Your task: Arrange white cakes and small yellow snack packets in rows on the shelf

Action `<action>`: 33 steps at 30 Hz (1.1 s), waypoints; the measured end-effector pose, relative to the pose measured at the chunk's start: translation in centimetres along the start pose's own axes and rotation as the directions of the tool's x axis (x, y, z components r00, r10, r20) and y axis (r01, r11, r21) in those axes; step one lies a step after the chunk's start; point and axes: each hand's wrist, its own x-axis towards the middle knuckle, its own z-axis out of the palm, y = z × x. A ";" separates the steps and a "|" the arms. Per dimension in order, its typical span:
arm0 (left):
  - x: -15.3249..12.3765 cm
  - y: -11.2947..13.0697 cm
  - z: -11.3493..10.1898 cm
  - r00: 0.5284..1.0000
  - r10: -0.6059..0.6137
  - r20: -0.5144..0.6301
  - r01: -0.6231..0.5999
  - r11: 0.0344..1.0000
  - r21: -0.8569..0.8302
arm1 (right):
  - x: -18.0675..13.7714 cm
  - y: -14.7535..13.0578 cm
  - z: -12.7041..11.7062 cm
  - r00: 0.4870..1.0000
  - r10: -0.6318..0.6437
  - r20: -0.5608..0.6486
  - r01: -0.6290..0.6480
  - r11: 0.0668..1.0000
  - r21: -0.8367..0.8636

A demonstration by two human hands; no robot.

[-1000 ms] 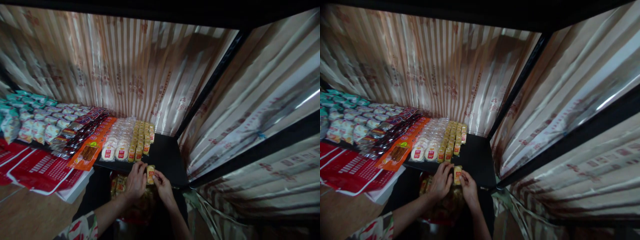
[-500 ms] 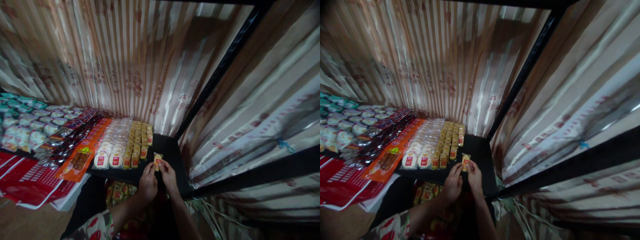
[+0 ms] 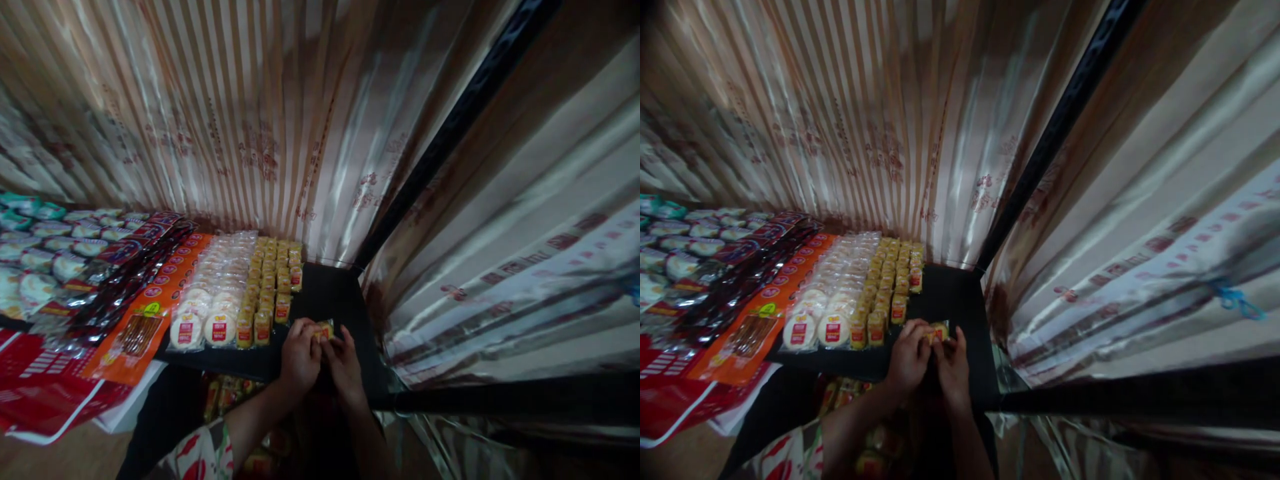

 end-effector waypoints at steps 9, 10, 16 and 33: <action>1.9 1.4 -2.2 0.940 0.221 0.260 -0.301 0.897 0.324 | 1.3 -2.4 -1.6 0.875 -0.415 0.250 0.479 0.818 -0.318; 2.2 1.5 -2.2 0.940 0.222 0.261 -0.302 0.895 0.328 | 1.6 -2.2 -1.4 0.885 -0.394 0.247 0.456 0.842 -0.288; 2.1 1.1 -1.6 0.953 0.292 0.073 -0.301 0.919 0.254 | 3.7 -1.2 0.1 0.927 -0.339 0.162 0.365 0.915 -0.172; 2.2 -2.2 2.6 0.986 -0.166 -0.010 0.158 0.954 -0.255 | 9.8 -2.2 7.0 0.948 -0.289 0.134 0.306 0.942 -0.135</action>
